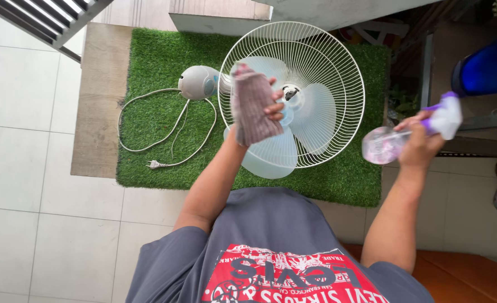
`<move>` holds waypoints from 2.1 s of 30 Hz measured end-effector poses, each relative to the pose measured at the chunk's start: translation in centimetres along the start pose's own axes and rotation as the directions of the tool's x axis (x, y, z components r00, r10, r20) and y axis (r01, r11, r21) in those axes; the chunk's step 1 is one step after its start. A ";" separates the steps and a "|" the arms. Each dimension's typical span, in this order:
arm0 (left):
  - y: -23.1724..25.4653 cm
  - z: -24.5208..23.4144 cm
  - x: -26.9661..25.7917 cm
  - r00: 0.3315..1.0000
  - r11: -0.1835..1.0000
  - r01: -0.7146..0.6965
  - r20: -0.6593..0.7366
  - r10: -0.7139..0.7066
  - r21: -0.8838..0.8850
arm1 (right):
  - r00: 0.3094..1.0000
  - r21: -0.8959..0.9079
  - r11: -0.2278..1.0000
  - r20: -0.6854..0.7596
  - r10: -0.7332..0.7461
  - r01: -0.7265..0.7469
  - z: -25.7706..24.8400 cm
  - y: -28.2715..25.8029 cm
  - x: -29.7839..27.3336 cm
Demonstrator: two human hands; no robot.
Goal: The person removes the central cap from a white pedestal fan, then uses a spray bottle and a cloth to wipe and clean the fan blades. The person wipes each blade individually while rotating the fan assembly.
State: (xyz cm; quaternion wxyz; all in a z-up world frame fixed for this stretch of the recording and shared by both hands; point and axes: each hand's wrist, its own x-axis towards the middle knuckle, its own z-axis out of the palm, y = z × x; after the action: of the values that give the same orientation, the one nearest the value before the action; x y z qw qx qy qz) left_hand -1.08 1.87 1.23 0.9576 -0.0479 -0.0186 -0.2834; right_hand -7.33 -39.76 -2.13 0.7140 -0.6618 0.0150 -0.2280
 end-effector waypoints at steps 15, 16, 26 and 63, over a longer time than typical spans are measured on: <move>-5.0 -8.4 -1.5 0.877 0.822 0.013 -0.401 0.264 0.569 | 0.766 -0.171 0.950 0.561 0.313 -0.262 20.0 -6.6 -8.6; -5.6 -8.0 -2.0 0.885 0.795 -0.053 -0.340 0.318 0.604 | 0.782 -0.229 0.955 0.552 0.288 -0.190 20.4 -6.2 -8.8; -3.7 -6.7 -5.1 0.998 0.629 0.028 0.012 -0.059 0.777 | 0.695 -0.053 0.866 0.573 0.434 -0.498 20.9 -3.9 -6.9; -0.1 -5.6 -2.6 0.933 0.867 -0.204 -0.177 0.312 0.454 | 0.671 -0.303 0.873 0.558 0.488 -0.383 19.2 -8.7 -6.1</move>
State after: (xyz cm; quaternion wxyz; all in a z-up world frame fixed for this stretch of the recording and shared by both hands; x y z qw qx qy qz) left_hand -3.27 2.57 -4.51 0.9687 0.1969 0.0443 -0.1444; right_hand -9.29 -19.84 6.77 0.6565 -0.7310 -0.0436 0.1812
